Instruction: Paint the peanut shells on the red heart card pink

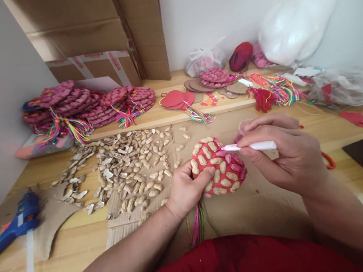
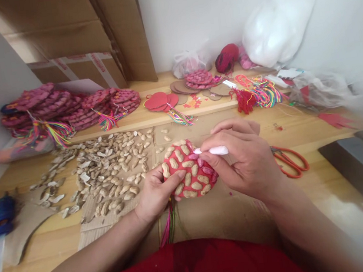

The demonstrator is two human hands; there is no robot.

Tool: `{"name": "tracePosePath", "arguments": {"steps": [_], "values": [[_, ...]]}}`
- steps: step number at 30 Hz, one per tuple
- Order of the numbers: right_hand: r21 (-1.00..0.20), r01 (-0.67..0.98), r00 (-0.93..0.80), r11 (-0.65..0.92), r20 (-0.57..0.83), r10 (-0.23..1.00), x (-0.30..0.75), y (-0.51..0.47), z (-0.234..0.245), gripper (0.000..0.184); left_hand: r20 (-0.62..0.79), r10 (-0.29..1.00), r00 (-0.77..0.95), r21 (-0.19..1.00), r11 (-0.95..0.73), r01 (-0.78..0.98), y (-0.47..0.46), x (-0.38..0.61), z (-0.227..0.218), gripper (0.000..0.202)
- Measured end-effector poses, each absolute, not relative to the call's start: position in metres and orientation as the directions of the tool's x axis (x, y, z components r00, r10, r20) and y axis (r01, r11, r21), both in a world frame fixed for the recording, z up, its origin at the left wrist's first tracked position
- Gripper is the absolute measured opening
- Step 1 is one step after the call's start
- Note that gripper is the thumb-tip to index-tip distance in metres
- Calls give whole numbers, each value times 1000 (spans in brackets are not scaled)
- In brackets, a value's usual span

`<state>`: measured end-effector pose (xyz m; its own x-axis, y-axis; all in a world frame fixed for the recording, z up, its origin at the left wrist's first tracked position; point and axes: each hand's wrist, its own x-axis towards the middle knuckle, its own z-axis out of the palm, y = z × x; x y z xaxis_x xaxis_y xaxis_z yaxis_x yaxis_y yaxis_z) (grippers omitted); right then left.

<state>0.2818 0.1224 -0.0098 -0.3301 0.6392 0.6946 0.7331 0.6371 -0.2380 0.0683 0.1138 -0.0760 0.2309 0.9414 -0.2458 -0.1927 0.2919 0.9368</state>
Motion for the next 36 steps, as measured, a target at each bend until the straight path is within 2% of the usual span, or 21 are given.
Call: {"name": "tracePosePath", "arguments": {"steps": [2,6,10,28,36], "values": [[-246,738,-306,628,708,636,283,122,-9,13,-240,941,240,935,291,-205,114,68,-78,38],[-353,681,-249,642,712,656,287,122,-7,14,-221,940,260,930,284,-235,113,67,-82,36],[-402,657,-221,637,705,674,288,123,-8,15,-238,930,280,917,310,-250,113,65,-83,36],[-393,664,-173,636,747,642,288,121,-7,20,-293,905,308,832,401,-385,114,65,-78,34],[-476,573,-155,667,736,659,288,120,-7,19,-290,883,369,787,439,-433,115,64,-78,35]]}}
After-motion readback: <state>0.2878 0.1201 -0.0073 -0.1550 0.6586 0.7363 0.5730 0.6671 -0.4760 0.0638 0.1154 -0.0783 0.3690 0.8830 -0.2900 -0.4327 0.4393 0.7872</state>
